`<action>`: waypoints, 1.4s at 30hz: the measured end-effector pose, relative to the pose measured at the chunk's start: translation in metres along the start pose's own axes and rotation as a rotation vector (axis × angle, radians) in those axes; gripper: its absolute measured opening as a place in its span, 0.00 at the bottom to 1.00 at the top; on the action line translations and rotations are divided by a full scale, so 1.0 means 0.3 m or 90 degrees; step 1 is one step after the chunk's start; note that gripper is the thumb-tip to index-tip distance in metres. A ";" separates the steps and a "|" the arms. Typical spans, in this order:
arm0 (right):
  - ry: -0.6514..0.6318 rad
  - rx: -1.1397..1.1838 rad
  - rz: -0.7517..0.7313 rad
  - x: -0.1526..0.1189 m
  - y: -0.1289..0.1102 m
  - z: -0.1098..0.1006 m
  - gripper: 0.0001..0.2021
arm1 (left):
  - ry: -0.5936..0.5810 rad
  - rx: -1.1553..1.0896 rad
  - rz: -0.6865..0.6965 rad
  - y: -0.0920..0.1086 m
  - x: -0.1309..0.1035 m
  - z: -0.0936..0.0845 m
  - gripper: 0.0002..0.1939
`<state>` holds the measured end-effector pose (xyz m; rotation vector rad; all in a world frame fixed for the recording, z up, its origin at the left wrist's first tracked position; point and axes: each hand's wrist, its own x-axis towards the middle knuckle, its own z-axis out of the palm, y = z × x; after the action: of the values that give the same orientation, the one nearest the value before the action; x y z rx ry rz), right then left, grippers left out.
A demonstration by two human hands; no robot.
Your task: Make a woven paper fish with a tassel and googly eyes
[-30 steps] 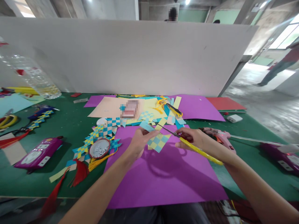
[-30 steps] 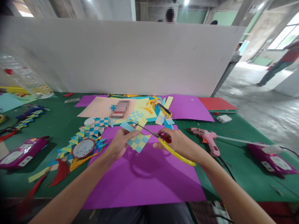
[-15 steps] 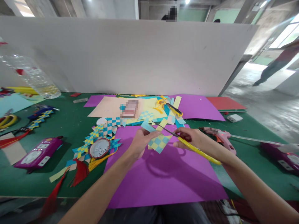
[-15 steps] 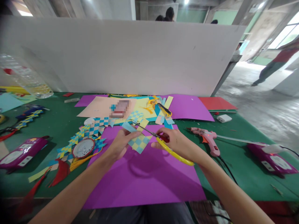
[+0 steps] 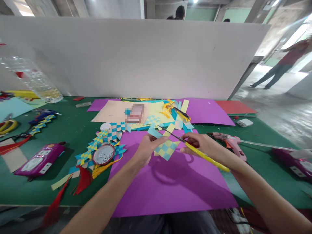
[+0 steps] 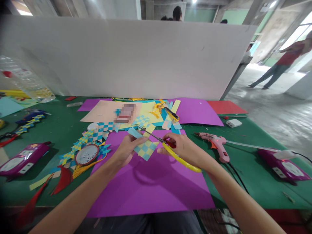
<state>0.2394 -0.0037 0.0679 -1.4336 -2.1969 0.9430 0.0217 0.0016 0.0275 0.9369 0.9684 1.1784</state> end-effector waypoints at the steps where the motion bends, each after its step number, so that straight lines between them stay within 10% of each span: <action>1: 0.001 -0.003 0.000 0.000 0.000 0.000 0.19 | -0.002 0.001 0.001 0.001 -0.001 0.001 0.09; 22: 0.068 0.010 0.015 0.001 0.015 -0.001 0.24 | -0.011 0.019 -0.021 0.000 0.003 -0.005 0.14; 36: 0.030 0.423 -0.022 0.054 -0.043 0.088 0.21 | -0.136 0.250 0.040 -0.014 -0.004 -0.008 0.15; 42: 0.108 0.471 -0.005 0.051 -0.044 0.127 0.22 | -0.041 0.241 0.079 -0.011 -0.001 -0.008 0.22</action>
<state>0.2007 -0.0062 0.0489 -1.0854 -1.4781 1.3761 0.0205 0.0011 0.0237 1.3446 1.1166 1.0786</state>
